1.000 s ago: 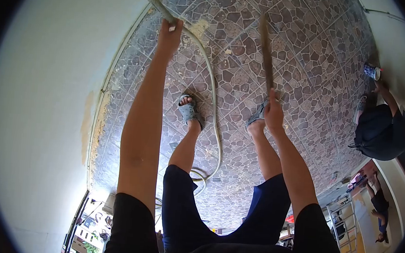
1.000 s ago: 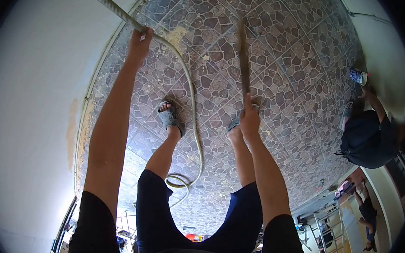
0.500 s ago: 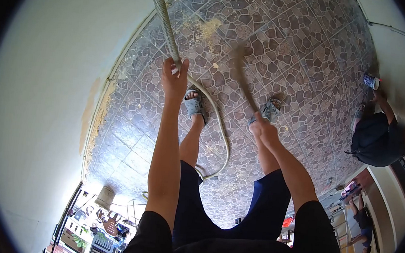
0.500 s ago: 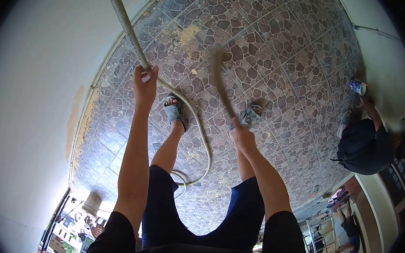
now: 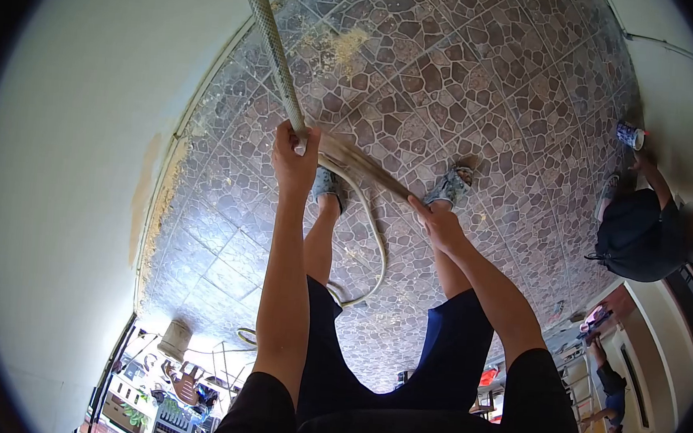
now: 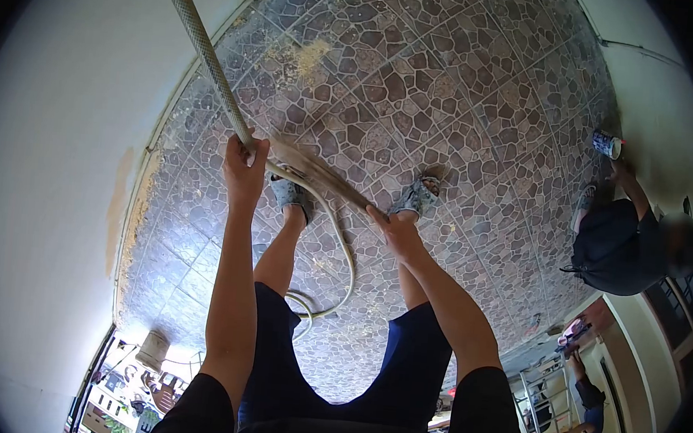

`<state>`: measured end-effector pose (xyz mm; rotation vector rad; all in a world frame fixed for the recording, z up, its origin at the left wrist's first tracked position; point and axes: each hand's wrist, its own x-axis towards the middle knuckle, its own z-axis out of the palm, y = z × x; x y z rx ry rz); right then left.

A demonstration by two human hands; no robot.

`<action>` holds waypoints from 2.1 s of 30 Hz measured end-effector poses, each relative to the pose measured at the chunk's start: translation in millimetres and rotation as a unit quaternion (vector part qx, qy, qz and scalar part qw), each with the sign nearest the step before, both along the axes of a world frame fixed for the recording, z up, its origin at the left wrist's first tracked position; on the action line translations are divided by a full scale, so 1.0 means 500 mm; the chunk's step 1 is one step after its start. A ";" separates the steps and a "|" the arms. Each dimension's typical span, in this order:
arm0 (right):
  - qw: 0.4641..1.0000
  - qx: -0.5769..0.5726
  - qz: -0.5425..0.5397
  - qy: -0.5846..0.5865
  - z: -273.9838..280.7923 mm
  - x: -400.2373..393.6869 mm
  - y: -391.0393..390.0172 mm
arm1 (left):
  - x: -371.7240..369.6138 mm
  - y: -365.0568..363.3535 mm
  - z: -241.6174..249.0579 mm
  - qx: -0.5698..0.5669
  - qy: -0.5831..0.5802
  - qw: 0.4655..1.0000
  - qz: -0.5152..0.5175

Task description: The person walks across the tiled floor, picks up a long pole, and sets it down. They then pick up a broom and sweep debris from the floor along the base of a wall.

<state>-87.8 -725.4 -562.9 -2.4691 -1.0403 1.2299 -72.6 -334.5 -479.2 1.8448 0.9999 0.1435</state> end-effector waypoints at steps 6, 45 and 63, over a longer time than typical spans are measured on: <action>0.926 0.042 -0.315 -0.204 -0.025 0.199 0.139 | -0.048 -0.008 -0.045 -0.075 -0.051 0.996 0.024; 0.994 0.013 -0.106 0.004 -0.225 0.306 0.388 | -0.010 -0.088 -0.099 0.010 -0.005 0.999 0.046; 0.973 0.056 -0.191 -0.120 -0.194 0.656 0.525 | -0.014 -0.040 -0.135 0.069 0.010 0.997 0.020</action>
